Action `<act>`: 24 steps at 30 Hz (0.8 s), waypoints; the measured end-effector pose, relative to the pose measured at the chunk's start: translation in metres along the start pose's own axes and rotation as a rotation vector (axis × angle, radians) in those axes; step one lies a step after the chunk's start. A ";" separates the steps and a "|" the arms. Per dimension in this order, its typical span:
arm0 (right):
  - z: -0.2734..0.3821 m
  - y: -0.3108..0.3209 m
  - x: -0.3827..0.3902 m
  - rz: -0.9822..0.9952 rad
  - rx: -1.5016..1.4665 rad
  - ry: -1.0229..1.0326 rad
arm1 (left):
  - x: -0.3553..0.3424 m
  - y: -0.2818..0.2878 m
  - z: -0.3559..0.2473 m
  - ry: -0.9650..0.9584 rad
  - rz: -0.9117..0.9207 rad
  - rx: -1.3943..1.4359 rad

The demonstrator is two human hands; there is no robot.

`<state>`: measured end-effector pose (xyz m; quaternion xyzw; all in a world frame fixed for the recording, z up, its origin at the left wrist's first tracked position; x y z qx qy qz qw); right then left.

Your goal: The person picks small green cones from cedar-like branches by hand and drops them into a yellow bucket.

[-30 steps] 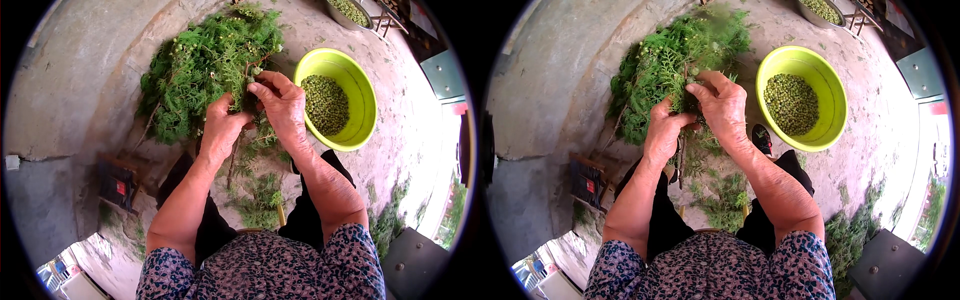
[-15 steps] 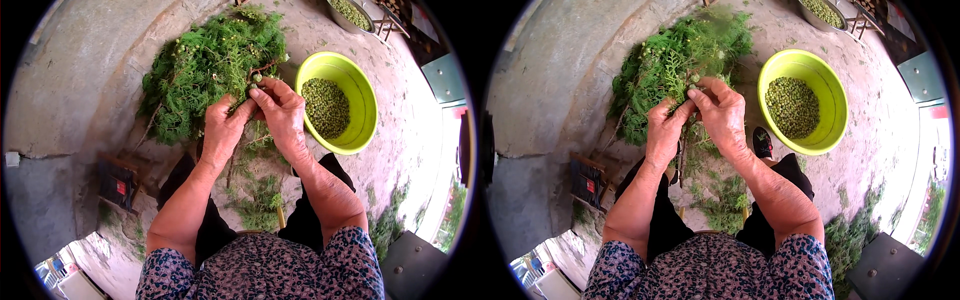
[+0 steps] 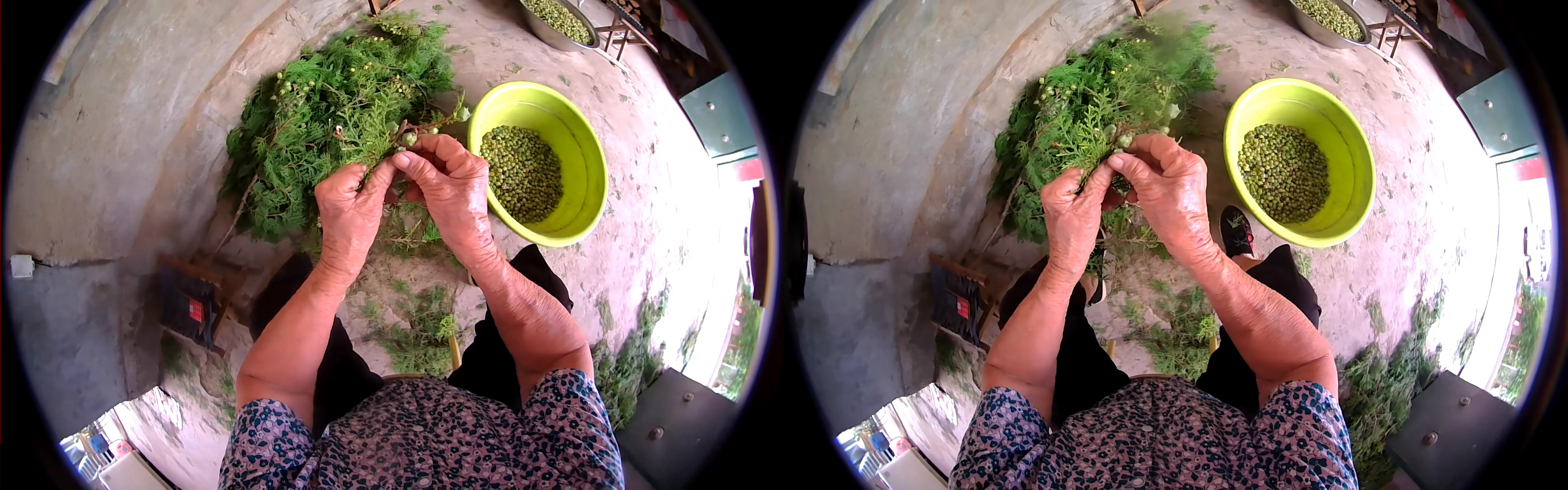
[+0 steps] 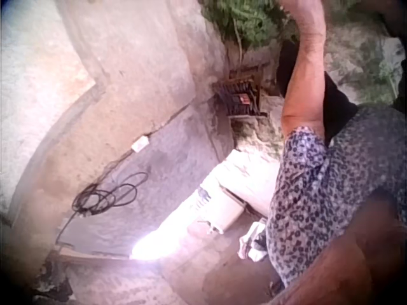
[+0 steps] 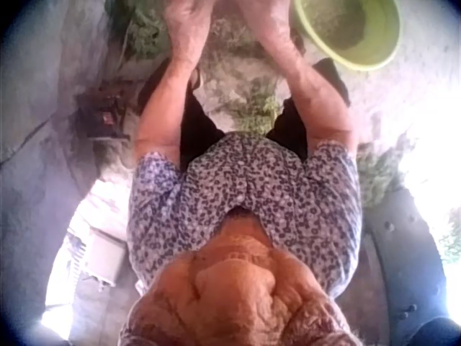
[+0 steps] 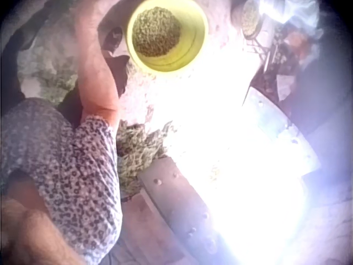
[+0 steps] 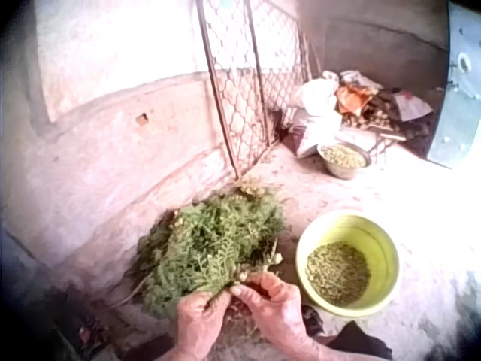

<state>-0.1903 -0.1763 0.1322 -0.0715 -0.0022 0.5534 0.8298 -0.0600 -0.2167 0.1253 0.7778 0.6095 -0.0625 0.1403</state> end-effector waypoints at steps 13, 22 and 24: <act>0.024 0.065 0.033 -0.014 -0.353 -0.211 | 0.029 -0.023 -0.022 0.301 0.003 0.315; 0.008 0.078 0.084 0.245 -0.372 -0.248 | 0.098 -0.016 -0.045 0.471 0.107 0.478; 0.006 0.051 0.103 0.253 -0.288 -0.251 | 0.112 -0.011 -0.051 0.458 0.142 0.471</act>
Point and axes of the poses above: each hand's wrist, its own x-axis away from the middle knuckle, its own y-axis out of the back of the hand, z = x × y, the point moved 6 cm from there along -x, towards the middle knuckle, and after that the axes turned 5 degrees about x, right-handed, at the moved point
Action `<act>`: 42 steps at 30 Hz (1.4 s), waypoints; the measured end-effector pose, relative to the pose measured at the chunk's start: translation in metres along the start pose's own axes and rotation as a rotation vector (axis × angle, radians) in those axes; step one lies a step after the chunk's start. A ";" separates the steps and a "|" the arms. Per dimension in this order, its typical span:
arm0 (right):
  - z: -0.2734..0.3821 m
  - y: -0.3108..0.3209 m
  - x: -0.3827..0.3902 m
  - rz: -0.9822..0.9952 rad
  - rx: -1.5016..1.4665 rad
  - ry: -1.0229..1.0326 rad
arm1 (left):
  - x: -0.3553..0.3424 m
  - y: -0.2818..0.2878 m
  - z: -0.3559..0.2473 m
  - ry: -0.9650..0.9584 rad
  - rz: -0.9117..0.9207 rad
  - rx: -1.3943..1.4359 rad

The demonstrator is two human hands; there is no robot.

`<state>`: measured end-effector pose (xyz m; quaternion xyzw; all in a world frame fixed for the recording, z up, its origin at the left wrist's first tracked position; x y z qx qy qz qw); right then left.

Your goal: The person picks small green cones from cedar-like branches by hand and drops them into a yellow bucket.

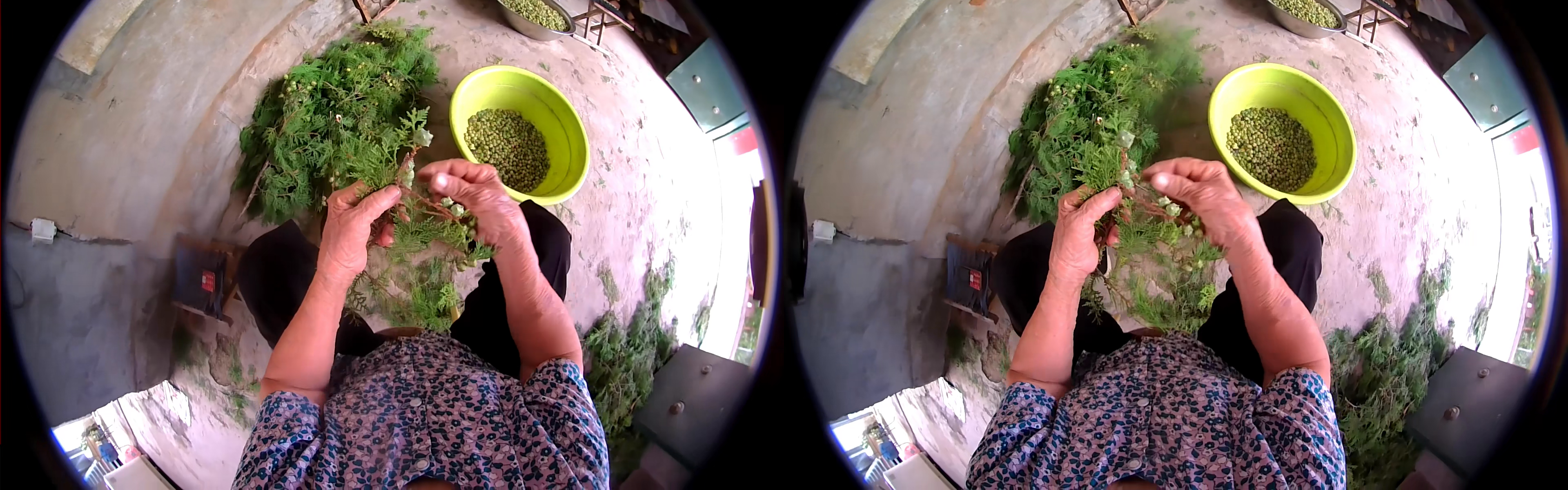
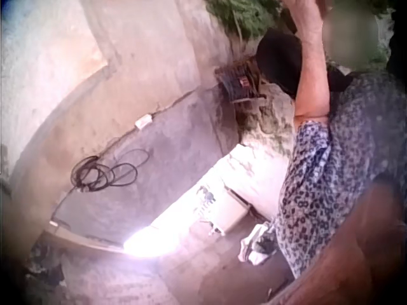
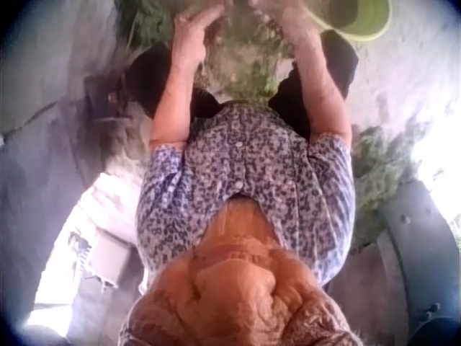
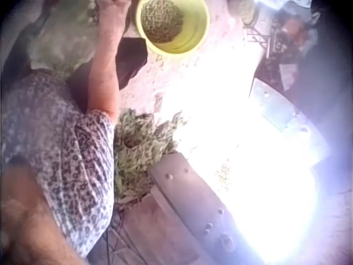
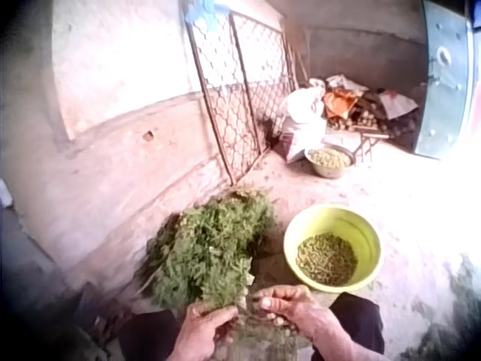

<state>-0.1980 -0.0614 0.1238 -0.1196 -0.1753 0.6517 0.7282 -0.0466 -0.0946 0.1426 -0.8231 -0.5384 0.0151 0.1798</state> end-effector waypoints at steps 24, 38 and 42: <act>-0.022 -0.057 0.067 0.081 -0.287 -0.029 | 0.089 0.019 -0.007 -0.130 -0.017 -0.219; -0.027 -0.035 0.060 0.017 0.077 0.095 | 0.062 -0.005 0.003 -0.193 0.100 -0.227; -0.031 -0.016 0.059 0.059 0.055 -0.035 | 0.054 -0.018 0.008 -0.091 0.101 -0.265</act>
Point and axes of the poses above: each hand's wrist, its own x-axis away from the middle knuckle, its own y-axis out of the back of the hand, z = x × y, the point moved 6 cm from there along -x, towards the middle knuckle, and after that the axes turned 5 degrees about x, right-handed, at the moved point
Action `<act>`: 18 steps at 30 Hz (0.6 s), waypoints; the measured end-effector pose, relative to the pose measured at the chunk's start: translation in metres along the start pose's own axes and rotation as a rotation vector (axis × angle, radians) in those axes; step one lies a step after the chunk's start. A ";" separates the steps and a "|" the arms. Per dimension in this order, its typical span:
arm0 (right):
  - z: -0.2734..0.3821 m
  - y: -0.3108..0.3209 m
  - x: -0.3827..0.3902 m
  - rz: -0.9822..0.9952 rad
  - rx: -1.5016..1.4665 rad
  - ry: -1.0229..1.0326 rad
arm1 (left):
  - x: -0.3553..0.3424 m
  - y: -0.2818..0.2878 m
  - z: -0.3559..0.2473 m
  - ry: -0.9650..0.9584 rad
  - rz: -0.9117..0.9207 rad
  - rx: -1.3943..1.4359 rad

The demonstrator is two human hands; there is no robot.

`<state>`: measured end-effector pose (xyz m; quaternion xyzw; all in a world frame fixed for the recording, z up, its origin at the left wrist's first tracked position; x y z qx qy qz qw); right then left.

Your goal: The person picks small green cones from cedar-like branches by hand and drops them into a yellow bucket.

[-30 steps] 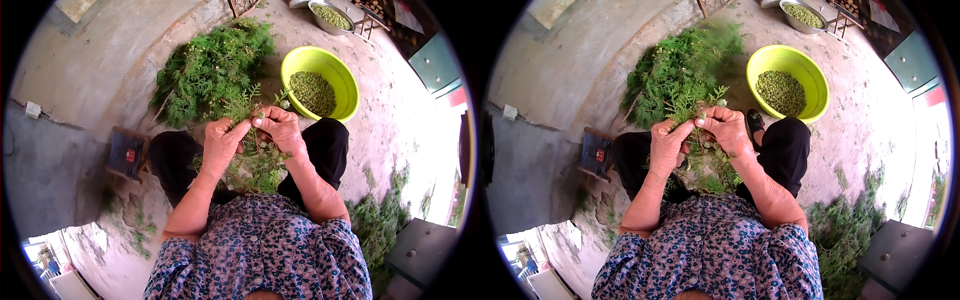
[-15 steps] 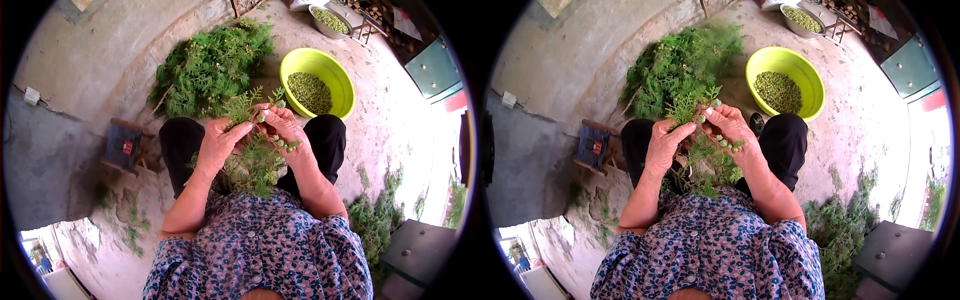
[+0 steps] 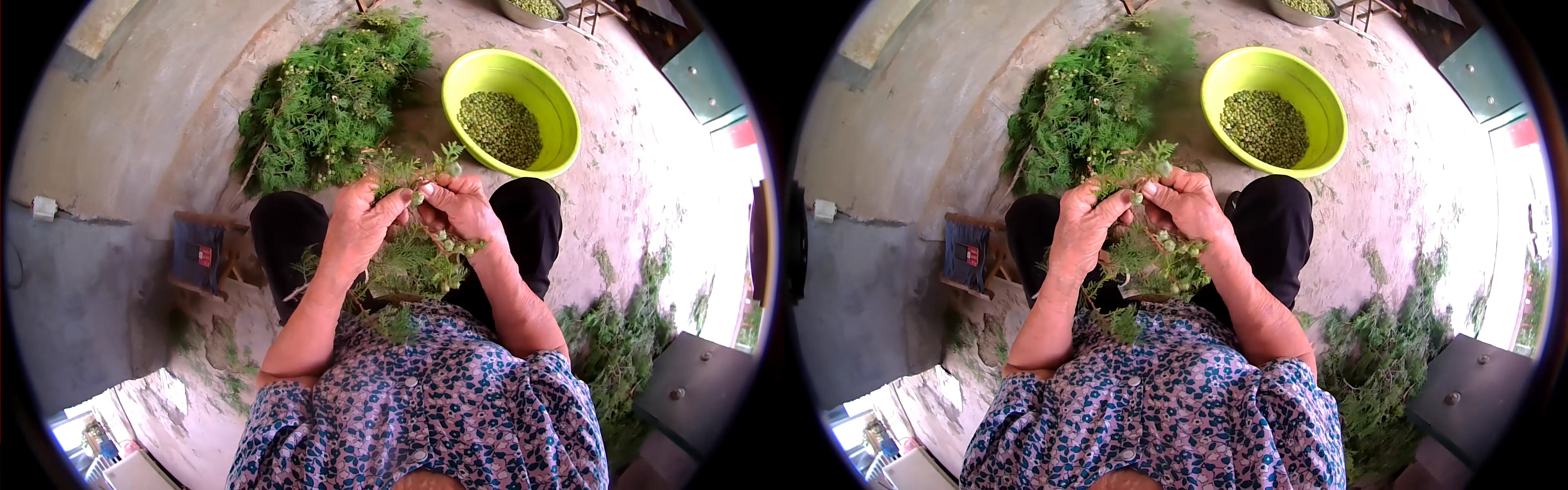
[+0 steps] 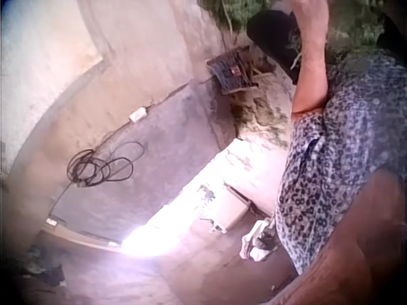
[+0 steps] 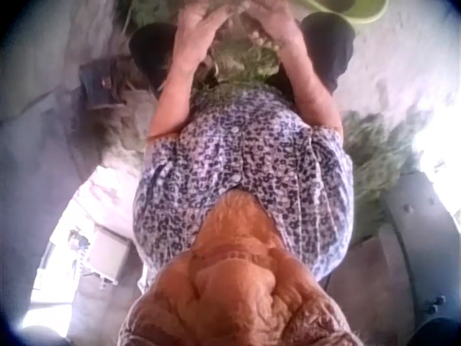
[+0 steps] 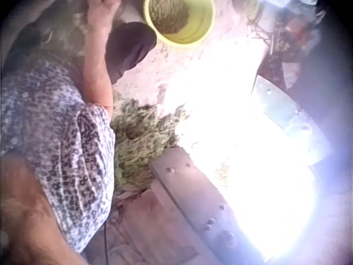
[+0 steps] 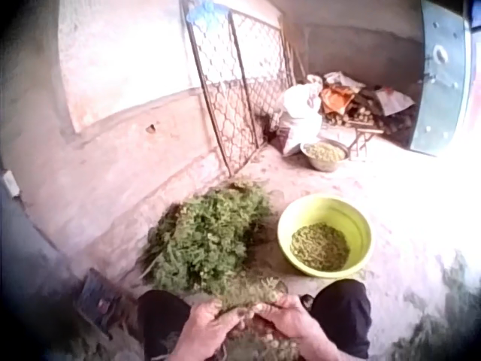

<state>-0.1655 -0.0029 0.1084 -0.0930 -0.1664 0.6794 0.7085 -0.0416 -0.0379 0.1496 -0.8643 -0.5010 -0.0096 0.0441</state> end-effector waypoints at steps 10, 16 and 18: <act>-0.001 0.022 0.001 -0.020 -0.434 -0.015 | -0.027 -0.022 0.011 0.005 0.015 0.063; 0.008 0.039 0.009 -0.072 -0.294 0.062 | -0.036 -0.030 0.002 -0.242 -0.031 -0.490; 0.012 0.038 0.011 -0.126 -0.216 0.092 | -0.037 -0.036 -0.005 -0.398 -0.092 -0.638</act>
Point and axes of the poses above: each hand's wrist, its own x-axis away from the middle knuckle, its own y-axis out of the back of the hand, z = x × y, the point moved 6 cm from there along -x, towards the middle knuckle, and after that the axes turned 5 degrees about x, right-handed, at the moved point
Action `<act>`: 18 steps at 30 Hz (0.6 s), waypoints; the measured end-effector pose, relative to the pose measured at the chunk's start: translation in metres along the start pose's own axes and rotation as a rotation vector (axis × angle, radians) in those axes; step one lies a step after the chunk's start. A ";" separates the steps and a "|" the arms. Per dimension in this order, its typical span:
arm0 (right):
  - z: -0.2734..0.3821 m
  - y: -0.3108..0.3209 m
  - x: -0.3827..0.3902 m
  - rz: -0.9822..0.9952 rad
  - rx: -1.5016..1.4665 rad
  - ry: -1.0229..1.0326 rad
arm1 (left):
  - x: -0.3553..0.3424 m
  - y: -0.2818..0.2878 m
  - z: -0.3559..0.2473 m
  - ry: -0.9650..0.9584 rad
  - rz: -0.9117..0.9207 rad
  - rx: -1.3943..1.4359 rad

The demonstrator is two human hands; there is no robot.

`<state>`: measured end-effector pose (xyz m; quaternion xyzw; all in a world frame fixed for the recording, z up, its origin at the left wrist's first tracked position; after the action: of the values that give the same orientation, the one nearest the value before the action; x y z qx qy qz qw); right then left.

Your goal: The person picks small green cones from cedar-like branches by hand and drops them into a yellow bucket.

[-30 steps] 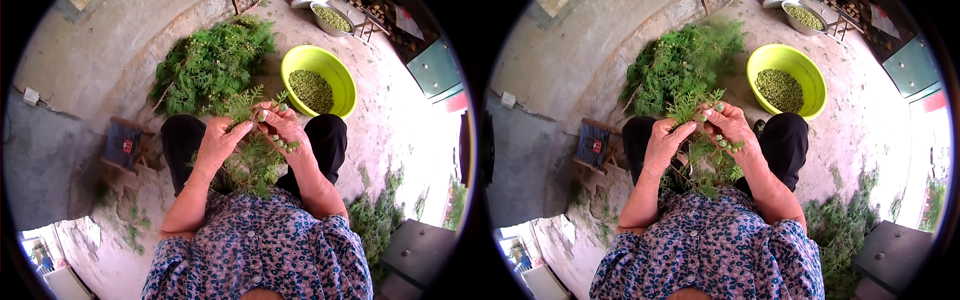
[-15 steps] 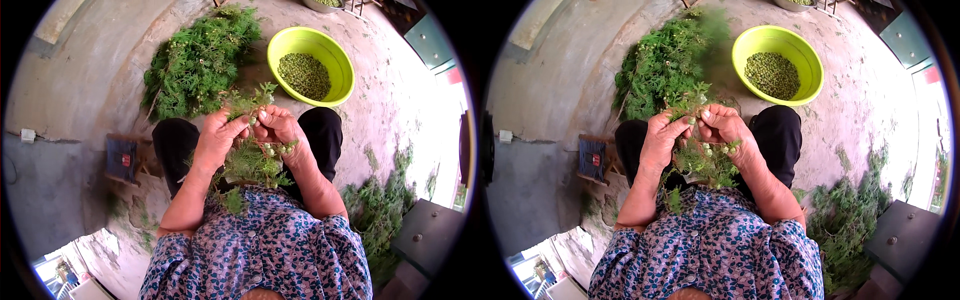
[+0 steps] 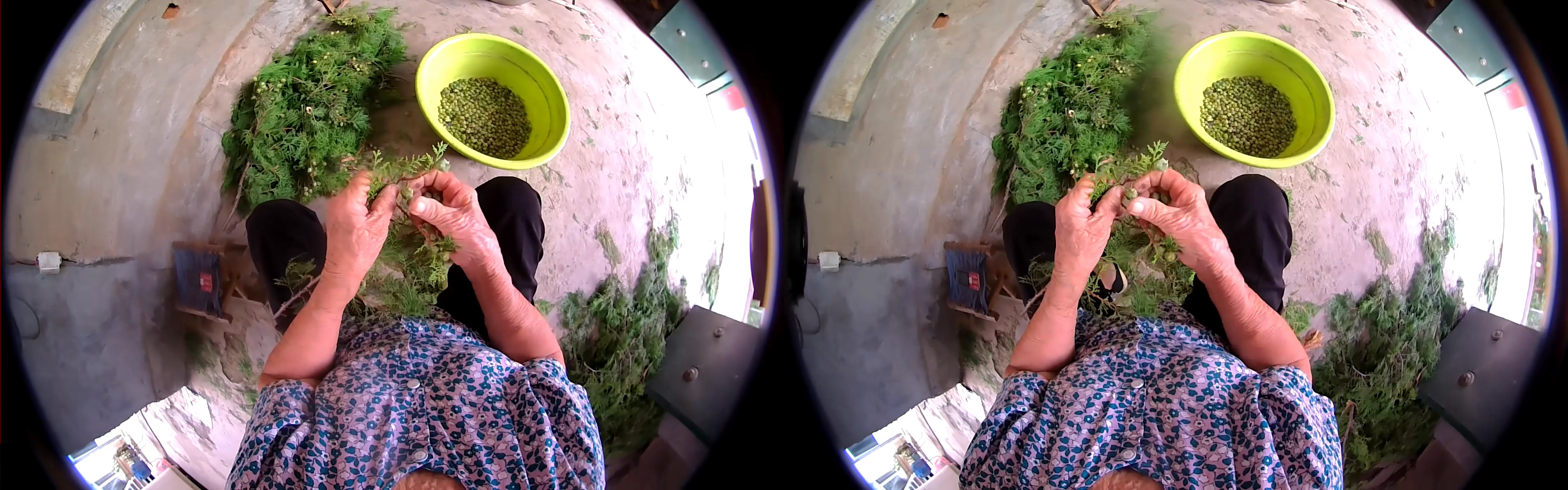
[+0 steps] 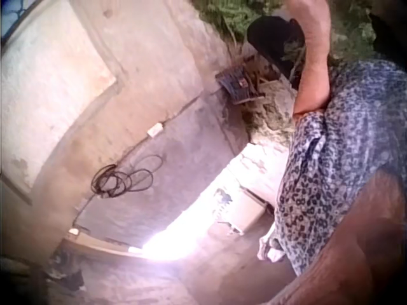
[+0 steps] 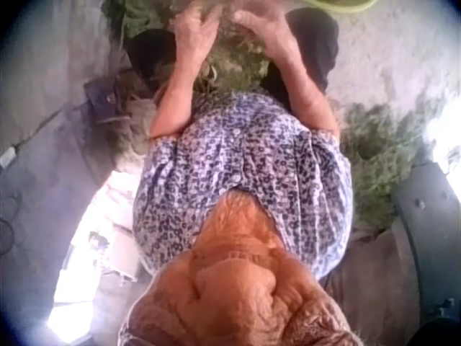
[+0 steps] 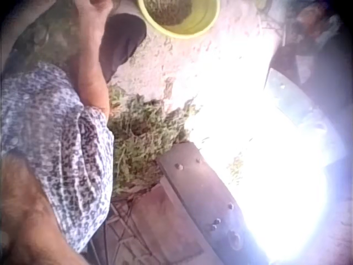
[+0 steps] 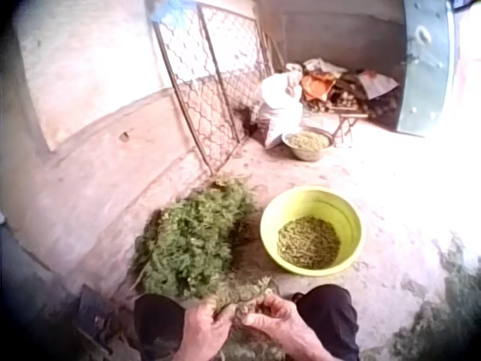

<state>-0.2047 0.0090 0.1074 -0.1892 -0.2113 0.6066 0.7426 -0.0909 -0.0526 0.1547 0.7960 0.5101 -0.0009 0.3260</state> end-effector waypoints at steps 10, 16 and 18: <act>0.001 0.014 -0.002 -0.128 0.531 0.079 | -0.007 -0.009 -0.001 0.214 0.216 0.075; 0.017 0.011 0.012 -0.087 0.637 0.297 | 0.004 -0.015 -0.006 0.310 0.294 0.211; 0.013 0.006 0.013 -0.022 0.658 0.271 | 0.007 -0.011 -0.010 0.311 0.313 0.204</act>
<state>-0.2143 0.0228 0.1163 -0.0163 0.0936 0.6036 0.7916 -0.0998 -0.0388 0.1540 0.8846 0.4221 0.1207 0.1575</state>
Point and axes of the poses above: each hand's wrist, its own x-axis away from the middle knuckle, its own y-axis out of the back of the hand, z = x × y, the point moved 6 cm from there along -x, towards the middle knuckle, and after that the axes turned 5 degrees about x, right-handed, at the moved point
